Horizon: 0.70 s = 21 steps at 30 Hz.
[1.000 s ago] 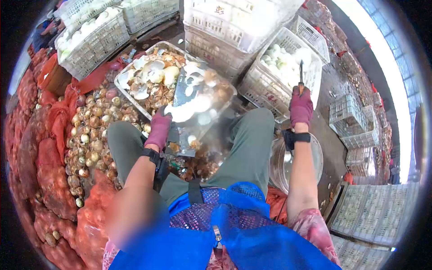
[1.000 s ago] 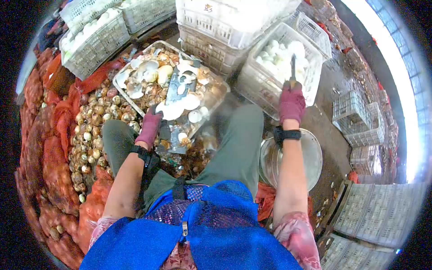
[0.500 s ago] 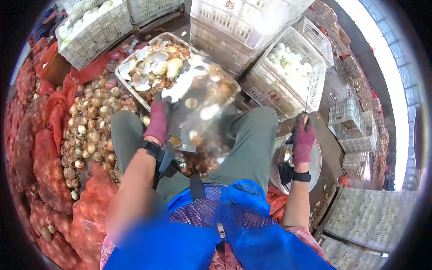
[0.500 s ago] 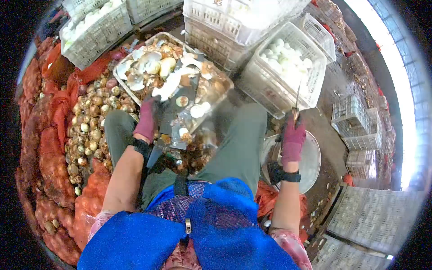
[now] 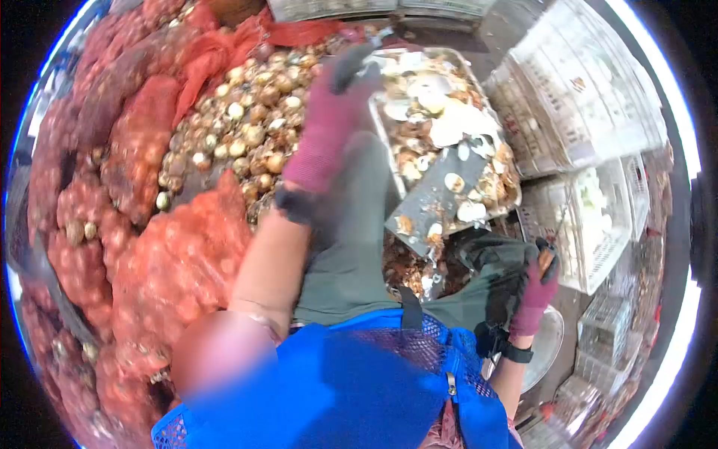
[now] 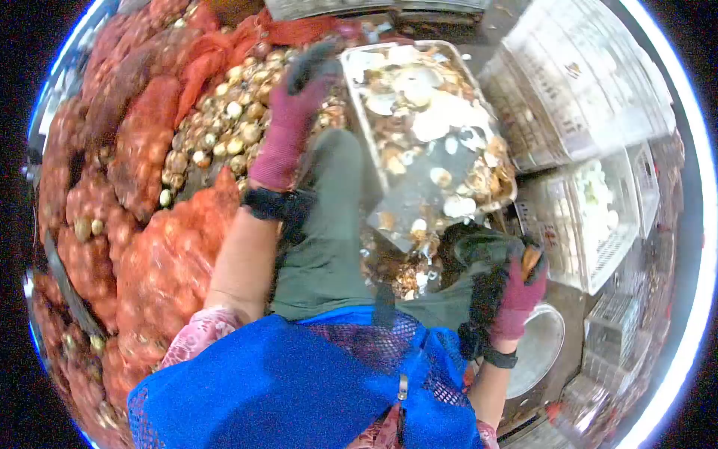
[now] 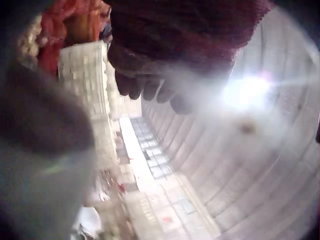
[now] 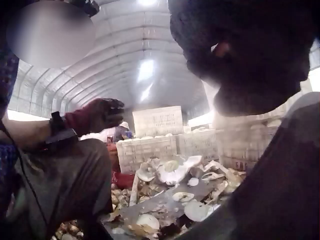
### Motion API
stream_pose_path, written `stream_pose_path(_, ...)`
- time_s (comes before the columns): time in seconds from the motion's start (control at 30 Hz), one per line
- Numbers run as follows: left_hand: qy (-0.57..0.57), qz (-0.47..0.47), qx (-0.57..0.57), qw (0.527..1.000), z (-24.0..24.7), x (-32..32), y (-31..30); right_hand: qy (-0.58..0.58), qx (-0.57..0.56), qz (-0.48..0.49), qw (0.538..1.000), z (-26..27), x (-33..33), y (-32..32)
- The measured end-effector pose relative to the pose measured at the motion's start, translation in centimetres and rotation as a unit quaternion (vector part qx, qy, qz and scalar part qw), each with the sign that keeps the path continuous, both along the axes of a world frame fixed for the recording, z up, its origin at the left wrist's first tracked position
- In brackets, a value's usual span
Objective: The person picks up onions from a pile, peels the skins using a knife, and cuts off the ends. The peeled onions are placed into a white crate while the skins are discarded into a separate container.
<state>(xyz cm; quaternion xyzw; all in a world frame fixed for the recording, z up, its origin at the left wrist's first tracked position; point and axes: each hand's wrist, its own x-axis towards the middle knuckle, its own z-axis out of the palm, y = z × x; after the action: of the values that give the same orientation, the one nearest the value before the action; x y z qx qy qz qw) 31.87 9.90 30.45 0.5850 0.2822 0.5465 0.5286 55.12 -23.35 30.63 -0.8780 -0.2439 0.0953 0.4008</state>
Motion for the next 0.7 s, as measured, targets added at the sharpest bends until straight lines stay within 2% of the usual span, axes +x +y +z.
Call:
stream_pose_path(0.07,0.102,0.064,-0.032,0.992,-1.8,-6.0,3.4,-0.025,0.041,0.04,0.998,-0.8,0.8,0.1)
stream_pose_path(0.1,0.164,0.108,-0.042,0.98,-4.8,-9.0,5.3,-0.037,0.052,0.043,0.997,-1.7,1.5,0.0)
stream_pose_path(0.13,0.2,0.121,-0.111,0.966,-8.4,-12.5,6.6,-0.034,0.046,0.051,0.997,-1.8,1.2,0.2)
stream_pose_path(0.2,0.312,0.16,-0.224,0.909,-12.7,-17.7,6.4,-0.014,-0.107,0.045,0.993,-1.9,0.6,0.7)
stream_pose_path(0.23,0.386,0.183,-0.266,0.864,-14.0,-19.5,5.0,-0.014,-0.113,0.051,0.992,-2.1,0.4,1.1)
stream_pose_path(0.3,0.599,0.098,-0.121,0.785,-26.8,-25.3,5.9,0.1,-0.009,0.005,0.995,-3.2,0.0,1.7)
stream_pose_path(0.33,0.587,0.125,-0.127,0.79,-28.5,-24.8,5.6,-0.091,-0.086,0.13,0.984,-4.3,0.7,1.0)
stream_pose_path(0.37,0.575,0.153,-0.133,0.793,-30.2,-24.2,5.4,-0.093,-0.091,0.131,0.983,-4.0,0.4,2.0)
stream_pose_path(0.4,0.572,0.132,-0.09,0.805,-31.3,-23.4,6.0,0.037,-0.058,0.071,0.995,-3.1,-0.6,3.3)
stream_pose_path(0.43,0.57,0.128,-0.097,0.806,-32.3,-22.9,6.6,0.165,-0.025,0.006,0.986,-2.3,-1.6,4.5)
stream_pose_path(0.47,0.605,0.07,-0.118,0.784,-30.7,-21.3,7.2,0.093,-0.046,0.0,0.995,-1.8,-2.6,5.9)
stream_pose_path(0.5,0.637,0.012,-0.136,0.758,-30.2,-20.1,7.7,0.089,-0.054,-0.004,0.995,-2.0,-2.3,6.2)
stream_pose_path(0.53,0.67,-0.002,-0.174,0.721,-32.3,-19.5,9.1,0.062,-0.093,0.009,0.994,-2.2,-2.0,6.0)
stream_pose_path(0.57,0.726,-0.035,-0.225,0.649,-32.1,-18.2,10.3,0.034,-0.134,0.022,0.99,-2.4,-1.6,5.8)
stream_pose_path(0.63,0.756,-0.059,-0.275,0.591,-32.6,-17.3,12.4,0.023,-0.153,0.039,0.987,-2.9,-0.9,5.3)
stream_pose_path(0.67,0.758,-0.042,-0.229,0.61,-34.8,-17.8,12.6,0.017,-0.164,0.062,0.984,-3.2,-0.6,4.9)
stream_pose_path(0.7,0.74,-0.034,-0.253,0.622,-33.7,-17.5,13.0,0.016,-0.17,0.059,0.984,-3.6,0.1,3.8)
